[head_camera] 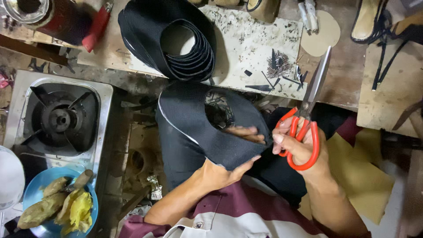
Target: The person sits on the floor of a shoe workshop and trims the edges of a black foam shoe upper with red-handled scissors, rotating the piece while cutting. They then set the trimmed piece on the workbench and handle small cut pieces near a pink container.
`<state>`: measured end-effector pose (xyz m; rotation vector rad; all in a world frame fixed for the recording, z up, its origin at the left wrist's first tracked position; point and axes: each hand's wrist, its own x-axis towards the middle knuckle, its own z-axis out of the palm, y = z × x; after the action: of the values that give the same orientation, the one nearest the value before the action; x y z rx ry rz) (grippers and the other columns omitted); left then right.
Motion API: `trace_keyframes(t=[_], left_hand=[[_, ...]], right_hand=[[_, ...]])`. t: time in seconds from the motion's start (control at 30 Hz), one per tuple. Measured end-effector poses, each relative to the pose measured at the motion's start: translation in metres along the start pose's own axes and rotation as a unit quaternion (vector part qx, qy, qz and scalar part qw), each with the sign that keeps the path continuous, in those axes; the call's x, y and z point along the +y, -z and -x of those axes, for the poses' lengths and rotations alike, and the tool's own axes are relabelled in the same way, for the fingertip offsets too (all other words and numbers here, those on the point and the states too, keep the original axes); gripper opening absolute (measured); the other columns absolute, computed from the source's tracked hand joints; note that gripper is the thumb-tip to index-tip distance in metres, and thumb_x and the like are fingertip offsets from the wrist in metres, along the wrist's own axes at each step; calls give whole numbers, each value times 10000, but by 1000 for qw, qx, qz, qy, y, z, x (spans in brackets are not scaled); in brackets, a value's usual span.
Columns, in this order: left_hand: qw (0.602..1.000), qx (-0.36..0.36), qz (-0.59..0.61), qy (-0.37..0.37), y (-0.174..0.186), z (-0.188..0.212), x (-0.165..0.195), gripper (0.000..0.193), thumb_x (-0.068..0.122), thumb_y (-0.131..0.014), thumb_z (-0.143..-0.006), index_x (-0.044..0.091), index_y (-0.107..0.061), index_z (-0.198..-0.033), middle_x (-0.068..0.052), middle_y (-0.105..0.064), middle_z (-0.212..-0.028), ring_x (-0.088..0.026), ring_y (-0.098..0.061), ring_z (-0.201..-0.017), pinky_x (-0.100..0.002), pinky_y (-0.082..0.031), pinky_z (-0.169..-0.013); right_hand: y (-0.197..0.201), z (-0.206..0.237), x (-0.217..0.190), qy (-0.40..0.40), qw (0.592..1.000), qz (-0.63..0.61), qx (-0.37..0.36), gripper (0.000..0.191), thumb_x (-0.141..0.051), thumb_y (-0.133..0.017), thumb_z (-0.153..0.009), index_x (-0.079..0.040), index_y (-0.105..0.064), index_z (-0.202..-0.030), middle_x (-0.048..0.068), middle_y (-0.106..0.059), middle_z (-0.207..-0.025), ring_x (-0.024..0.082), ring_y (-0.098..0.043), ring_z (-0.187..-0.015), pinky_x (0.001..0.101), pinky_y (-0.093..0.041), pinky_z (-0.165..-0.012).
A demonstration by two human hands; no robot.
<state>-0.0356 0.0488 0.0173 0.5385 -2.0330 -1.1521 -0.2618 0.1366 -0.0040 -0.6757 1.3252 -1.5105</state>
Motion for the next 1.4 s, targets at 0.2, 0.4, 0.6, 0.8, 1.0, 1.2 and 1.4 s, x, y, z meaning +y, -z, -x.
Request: trace_keyframes(t=[0.2,0.4,0.6,0.8,1.0,1.2,1.4], left_hand=[[812,65,486,317,-11,11,-20,175,101,-654,-992,8,-722,-1123,-89,-729,-1051,-179,-681,-951,-357,-547,-879],[730,55,599,324,-24,11,-43,210,89,-655,-990,-6,-682,-1175,-84,-734,-1084,-183,-699,-995,-365,-560,-927],[712,35,621,325,-31,12,-57,229,81,-664,-992,5,-667,-1208,-95,-727,-1111,-198,-702,-1015,-378,-569,-939],[678,-3,669,303,-40,13,-71,249,95,-685,-999,-6,-659,-1224,-106,-720,-1143,-205,-701,-1046,-380,-566,-968],[659,-1,691,297,-45,13,-77,239,90,-679,-1006,1,-654,-1227,-98,-714,-1134,-202,-698,-1040,-383,-563,-970],[743,106,575,326,-47,11,-72,193,76,-651,-1003,-4,-664,-1178,-83,-725,-1099,-169,-692,-995,-343,-565,-923],[795,111,499,327,-44,8,-61,171,93,-639,-1017,-12,-673,-1148,-57,-728,-1058,-130,-674,-940,-304,-553,-864]], right_hand=[[-20,13,-21,103,988,117,8,357,36,-730,-862,-12,-523,-1149,173,-716,-983,179,-715,-799,295,-600,-650],[-22,13,-37,-13,979,203,11,327,8,-781,-788,19,-606,-1064,161,-753,-879,144,-651,-582,266,-529,-508],[-21,7,-36,-63,979,193,-9,328,-3,-782,-736,20,-632,-1027,151,-754,-853,146,-629,-520,274,-501,-460],[-24,10,-35,-77,986,144,-32,336,15,-778,-736,15,-622,-1033,140,-729,-843,135,-613,-530,271,-492,-457],[-27,15,-34,-58,982,177,-23,293,38,-754,-774,0,-614,-1029,120,-733,-861,116,-621,-576,262,-513,-484],[-31,13,-26,145,955,257,-6,303,11,-772,-890,-18,-566,-1111,70,-735,-977,85,-671,-821,226,-549,-715],[-38,16,-28,214,868,446,46,259,-6,-846,-839,-27,-662,-1019,62,-669,-782,119,-617,-660,266,-522,-654]])
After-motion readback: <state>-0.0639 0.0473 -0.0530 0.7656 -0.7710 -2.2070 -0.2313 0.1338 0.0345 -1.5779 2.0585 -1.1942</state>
